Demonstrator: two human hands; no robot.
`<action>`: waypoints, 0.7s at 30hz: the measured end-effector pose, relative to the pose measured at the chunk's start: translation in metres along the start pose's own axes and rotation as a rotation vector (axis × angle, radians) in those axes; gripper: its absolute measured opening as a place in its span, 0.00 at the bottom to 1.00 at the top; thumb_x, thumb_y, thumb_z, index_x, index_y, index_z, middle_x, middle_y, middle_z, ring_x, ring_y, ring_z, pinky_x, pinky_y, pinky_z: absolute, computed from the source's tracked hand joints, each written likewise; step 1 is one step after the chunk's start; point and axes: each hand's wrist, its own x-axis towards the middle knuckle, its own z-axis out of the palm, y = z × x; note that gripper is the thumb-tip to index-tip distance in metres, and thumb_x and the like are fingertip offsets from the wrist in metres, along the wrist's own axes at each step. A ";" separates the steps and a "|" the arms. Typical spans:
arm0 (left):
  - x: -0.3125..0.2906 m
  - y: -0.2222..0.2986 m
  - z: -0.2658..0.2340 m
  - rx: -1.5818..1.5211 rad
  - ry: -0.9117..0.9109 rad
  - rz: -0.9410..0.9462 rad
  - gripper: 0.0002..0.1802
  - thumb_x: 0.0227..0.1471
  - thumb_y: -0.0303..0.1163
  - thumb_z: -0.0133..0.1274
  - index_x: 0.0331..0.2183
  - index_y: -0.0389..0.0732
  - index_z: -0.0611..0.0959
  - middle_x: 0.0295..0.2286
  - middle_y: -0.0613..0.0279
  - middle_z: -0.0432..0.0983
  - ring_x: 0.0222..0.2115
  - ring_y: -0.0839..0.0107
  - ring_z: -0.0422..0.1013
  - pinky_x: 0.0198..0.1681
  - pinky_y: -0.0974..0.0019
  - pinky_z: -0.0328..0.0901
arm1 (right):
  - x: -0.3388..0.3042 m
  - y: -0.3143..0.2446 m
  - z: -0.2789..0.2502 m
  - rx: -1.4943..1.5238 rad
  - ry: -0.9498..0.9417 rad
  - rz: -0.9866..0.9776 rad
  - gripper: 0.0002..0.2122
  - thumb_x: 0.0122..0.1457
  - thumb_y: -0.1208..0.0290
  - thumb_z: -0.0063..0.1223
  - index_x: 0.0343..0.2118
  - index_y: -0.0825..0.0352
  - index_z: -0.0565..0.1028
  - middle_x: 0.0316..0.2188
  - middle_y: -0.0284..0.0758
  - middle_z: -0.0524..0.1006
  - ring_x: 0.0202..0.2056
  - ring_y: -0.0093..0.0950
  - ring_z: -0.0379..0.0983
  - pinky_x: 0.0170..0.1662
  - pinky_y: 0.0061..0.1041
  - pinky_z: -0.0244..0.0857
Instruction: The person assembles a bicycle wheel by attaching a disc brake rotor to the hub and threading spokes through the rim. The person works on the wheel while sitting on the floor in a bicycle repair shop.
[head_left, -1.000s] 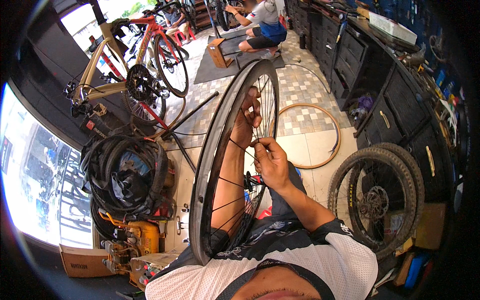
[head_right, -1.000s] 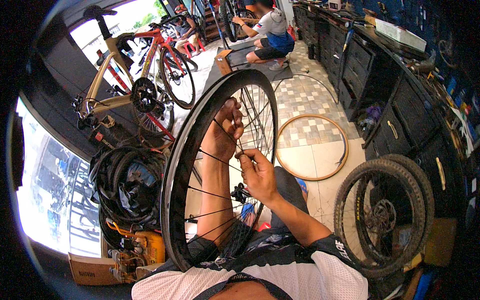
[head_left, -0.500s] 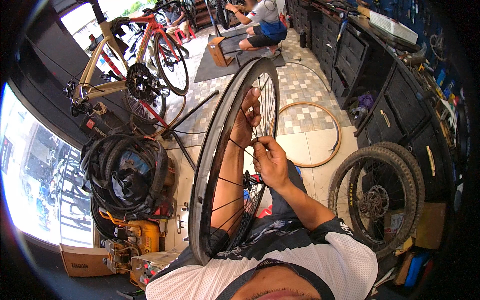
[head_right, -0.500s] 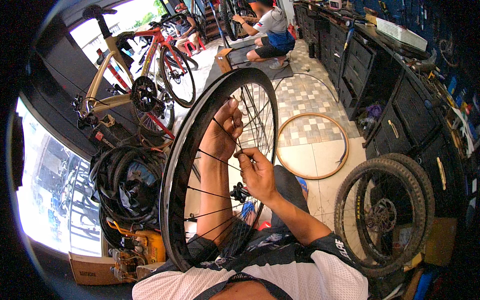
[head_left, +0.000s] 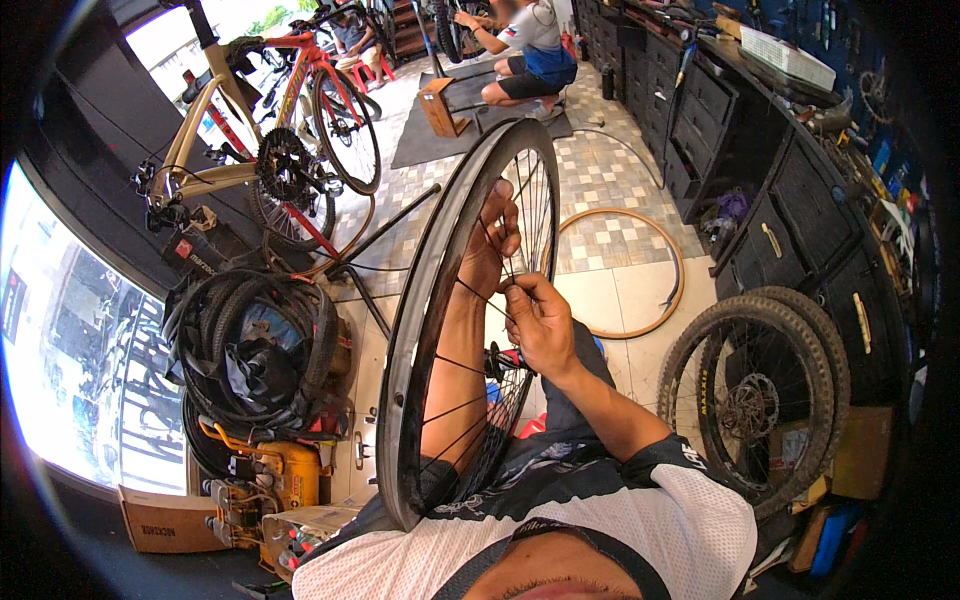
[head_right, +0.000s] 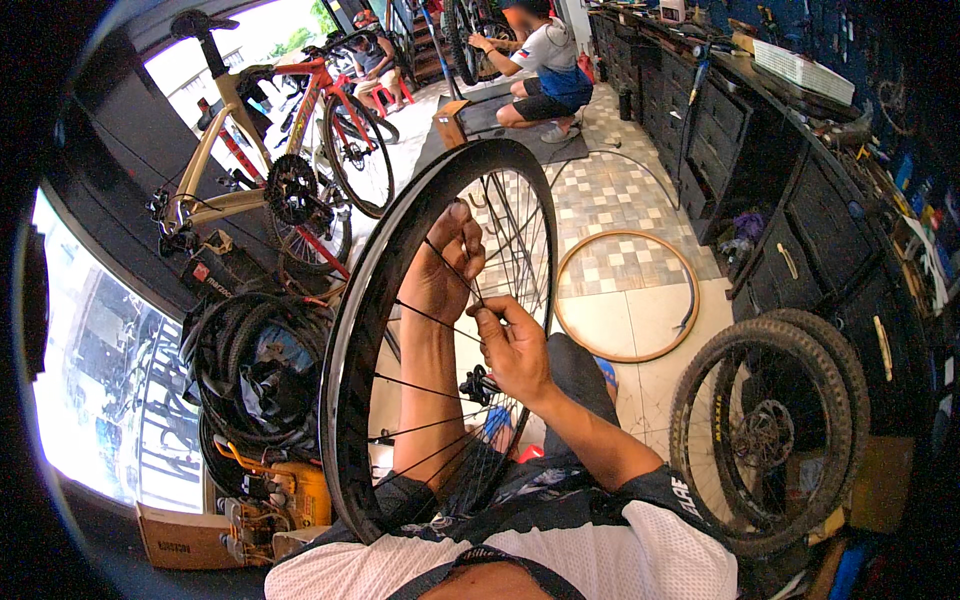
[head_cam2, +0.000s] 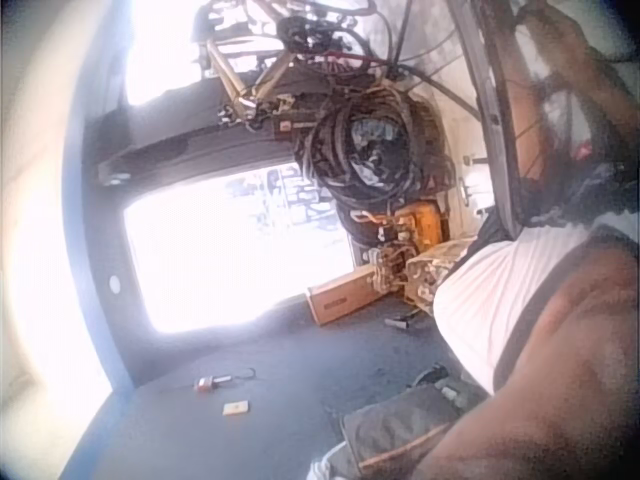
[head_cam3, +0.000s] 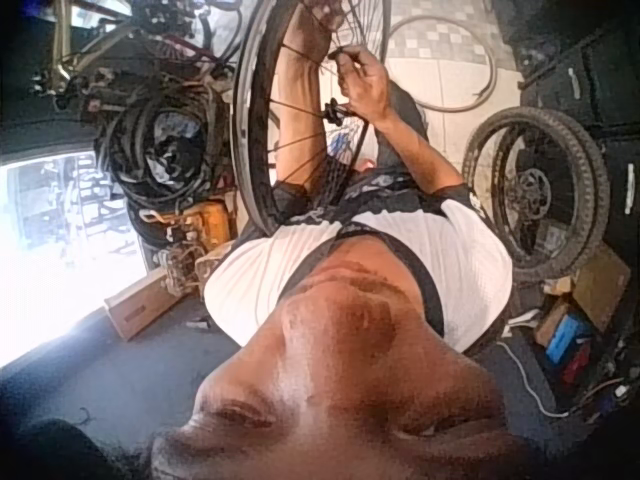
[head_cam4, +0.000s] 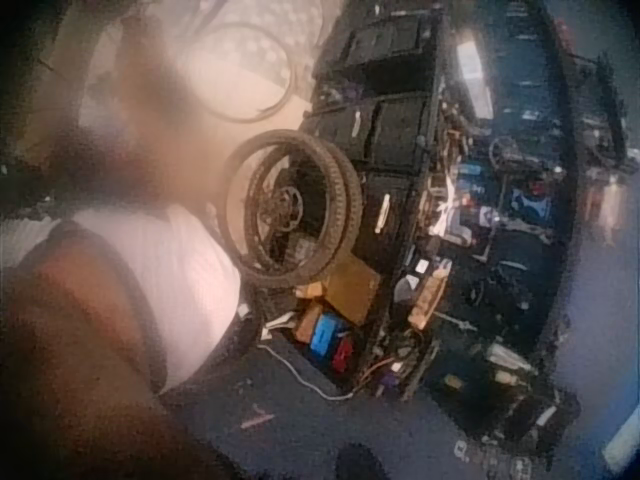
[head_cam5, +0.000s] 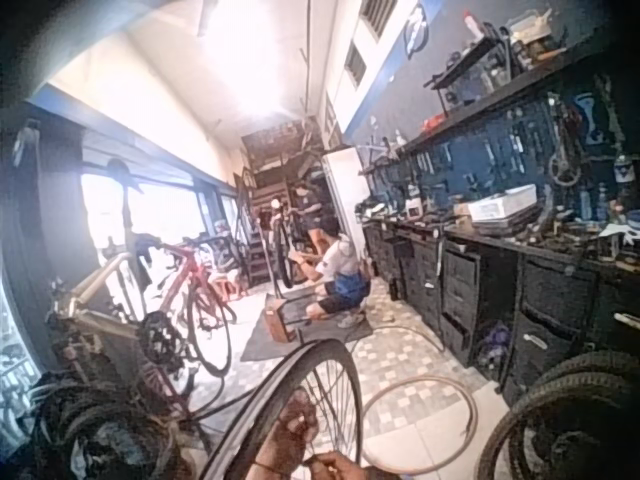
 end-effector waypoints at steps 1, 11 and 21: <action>-0.003 -0.002 0.005 -0.042 0.046 -0.017 0.20 0.61 0.42 0.57 0.47 0.38 0.79 0.38 0.62 0.78 0.29 0.79 0.69 0.22 0.76 0.59 | 0.000 0.001 0.000 -0.002 -0.004 -0.005 0.07 0.73 0.70 0.47 0.44 0.68 0.73 0.21 0.23 0.64 0.18 0.11 0.57 0.19 0.14 0.52; 0.001 -0.010 0.017 0.000 0.059 -0.005 0.21 0.64 0.47 0.52 0.45 0.38 0.81 0.38 0.63 0.77 0.30 0.78 0.69 0.22 0.76 0.60 | 0.000 0.006 -0.010 -0.037 0.040 -0.011 0.06 0.73 0.70 0.47 0.43 0.67 0.72 0.21 0.23 0.65 0.18 0.12 0.58 0.19 0.14 0.52; -0.009 0.007 0.015 -0.176 -0.046 0.026 0.18 0.60 0.41 0.58 0.45 0.39 0.80 0.36 0.63 0.77 0.28 0.77 0.69 0.22 0.76 0.60 | 0.000 0.006 -0.001 -0.012 0.011 0.003 0.06 0.73 0.70 0.47 0.42 0.67 0.70 0.21 0.23 0.65 0.17 0.12 0.57 0.19 0.15 0.51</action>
